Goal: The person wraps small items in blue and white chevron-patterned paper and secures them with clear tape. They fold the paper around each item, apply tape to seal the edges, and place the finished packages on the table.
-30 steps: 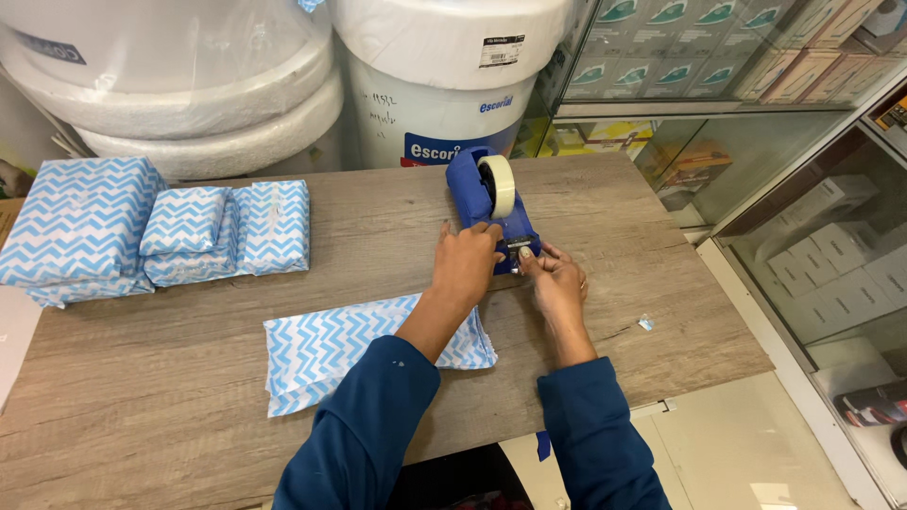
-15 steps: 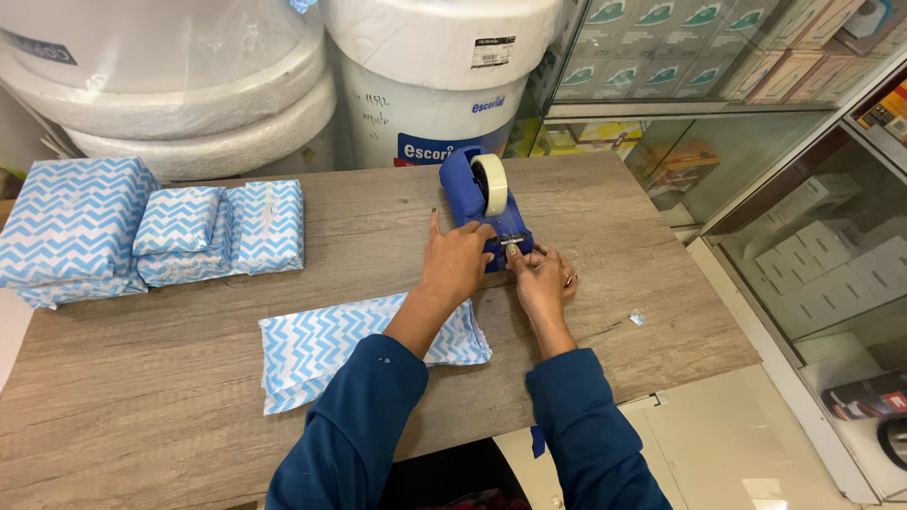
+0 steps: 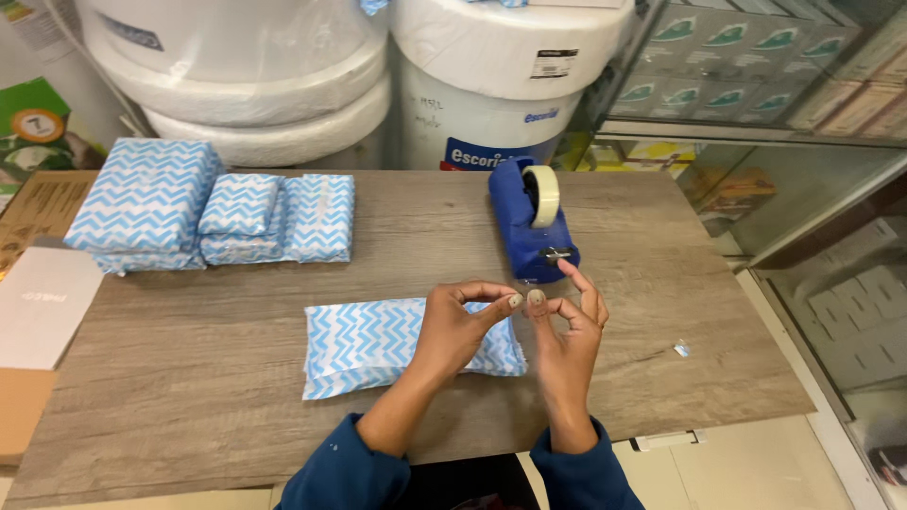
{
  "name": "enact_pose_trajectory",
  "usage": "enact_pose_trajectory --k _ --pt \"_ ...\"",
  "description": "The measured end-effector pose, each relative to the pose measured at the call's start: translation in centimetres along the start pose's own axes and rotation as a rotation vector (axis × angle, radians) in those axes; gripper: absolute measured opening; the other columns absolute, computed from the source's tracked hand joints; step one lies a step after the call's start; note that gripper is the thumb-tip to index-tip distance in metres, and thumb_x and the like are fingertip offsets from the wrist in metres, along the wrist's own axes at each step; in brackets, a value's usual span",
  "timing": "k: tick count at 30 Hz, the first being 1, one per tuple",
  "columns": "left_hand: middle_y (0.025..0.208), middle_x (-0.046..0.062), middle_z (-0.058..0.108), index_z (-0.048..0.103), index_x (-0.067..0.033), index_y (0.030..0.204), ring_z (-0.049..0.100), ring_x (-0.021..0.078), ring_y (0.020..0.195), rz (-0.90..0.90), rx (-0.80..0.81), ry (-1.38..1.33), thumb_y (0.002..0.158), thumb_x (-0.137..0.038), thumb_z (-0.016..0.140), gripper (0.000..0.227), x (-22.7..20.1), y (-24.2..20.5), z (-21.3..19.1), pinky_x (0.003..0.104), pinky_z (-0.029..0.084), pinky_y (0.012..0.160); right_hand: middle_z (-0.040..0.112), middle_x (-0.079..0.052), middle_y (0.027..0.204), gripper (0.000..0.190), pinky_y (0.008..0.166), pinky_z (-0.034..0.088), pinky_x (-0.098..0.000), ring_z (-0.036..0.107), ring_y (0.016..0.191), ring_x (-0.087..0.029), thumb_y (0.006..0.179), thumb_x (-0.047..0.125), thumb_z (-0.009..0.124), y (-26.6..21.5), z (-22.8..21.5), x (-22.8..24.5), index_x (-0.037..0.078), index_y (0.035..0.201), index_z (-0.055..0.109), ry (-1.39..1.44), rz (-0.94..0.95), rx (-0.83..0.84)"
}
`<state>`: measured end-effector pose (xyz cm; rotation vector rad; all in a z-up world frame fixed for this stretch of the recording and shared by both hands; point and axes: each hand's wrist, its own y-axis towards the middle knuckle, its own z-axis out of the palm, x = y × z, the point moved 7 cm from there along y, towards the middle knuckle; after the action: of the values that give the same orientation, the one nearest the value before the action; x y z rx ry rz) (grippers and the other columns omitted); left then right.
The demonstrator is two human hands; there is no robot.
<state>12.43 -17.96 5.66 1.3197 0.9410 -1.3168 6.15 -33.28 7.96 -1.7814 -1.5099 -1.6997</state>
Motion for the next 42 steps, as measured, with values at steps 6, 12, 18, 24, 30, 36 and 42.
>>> enact_pose_trajectory --k 6,12,18,24,30,36,42 --pt "0.089 -0.001 0.081 0.082 -0.0158 0.088 0.075 0.0139 0.088 0.252 -0.096 0.196 0.088 -0.019 0.083 0.003 -2.9 -2.2 -2.7 0.031 0.054 0.085 0.056 -0.013 0.155 0.061 0.11 0.044 -0.0432 0.058 0.135 -0.025 0.1 0.058 0.053 -0.8 0.8 -0.2 0.004 0.096 0.082 0.195 0.007 0.053" --pt "0.114 -0.009 0.071 0.079 -0.0248 0.096 0.068 0.0131 0.111 0.418 -0.172 0.604 0.102 -0.034 0.066 0.017 -6.2 -5.2 -4.5 0.061 0.013 0.118 0.048 -0.017 0.15 0.023 0.134 0.028 -0.0678 0.026 0.158 -0.043 0.104 0.033 0.063 -4.2 -1.5 6.8 0.016 0.101 0.078 -0.257 -0.614 -0.231" --pt "0.129 -0.005 0.062 0.078 -0.0326 0.091 0.052 0.0285 0.134 0.541 -0.25 0.789 0.111 -0.044 0.037 0.047 -9.6 -7.8 -4.2 0.068 0.012 0.115 0.049 -0.018 0.149 0.012 0.128 0.03 -0.0698 0.018 0.156 -0.042 0.1 0.033 0.073 -5.1 -0.8 9.3 0.024 0.104 0.081 -0.318 -0.694 -0.163" --pt "0.135 0.001 0.059 0.075 -0.0301 0.09 0.045 0.0347 0.14 0.587 -0.235 0.84 0.113 -0.045 0.025 0.057 -10.7 -8.9 -4.1 0.069 0.007 0.114 0.051 -0.016 0.151 0.019 0.129 0.024 -0.0614 0.017 0.156 -0.041 0.097 0.039 0.074 -5.0 -0.4 9.8 0.024 0.102 0.083 -0.36 -0.656 -0.108" --pt "0.142 0.003 0.057 0.076 -0.0355 0.099 0.051 0.0335 0.136 0.673 -0.389 1.107 0.098 -0.027 0.065 0.014 -10.5 -9.5 -5.1 0.074 0.017 0.112 0.059 -0.013 0.14 0.009 0.128 0.024 -0.0571 0.024 0.153 -0.041 0.093 0.024 0.082 -4.6 -0.4 9.2 0.022 0.084 0.08 -0.326 -0.542 -0.101" --pt "0.12 0.001 0.071 0.077 -0.0223 0.111 0.063 0.0273 0.114 0.869 -0.241 1.127 0.093 -0.028 0.087 0.022 -9.7 -10.0 -10.2 0.052 0.039 0.099 0.052 -0.016 0.135 0.027 0.11 0.047 -0.0397 0.056 0.126 -0.025 0.107 0.03 0.066 -4.3 -2.5 5.0 0.004 0.103 0.072 0.023 -0.295 -0.114" --pt "0.142 0.006 0.067 0.076 -0.0154 0.125 0.053 0.0382 0.142 0.789 -0.066 1.329 0.092 -0.039 0.085 0.042 -2.0 -11.4 -10.5 0.059 0.039 0.119 0.059 -0.011 0.127 0.02 0.11 0.056 -0.0419 0.059 0.13 -0.027 0.098 0.026 0.072 -7.5 1.5 0.1 0.008 0.106 0.071 0.41 -0.081 0.106"
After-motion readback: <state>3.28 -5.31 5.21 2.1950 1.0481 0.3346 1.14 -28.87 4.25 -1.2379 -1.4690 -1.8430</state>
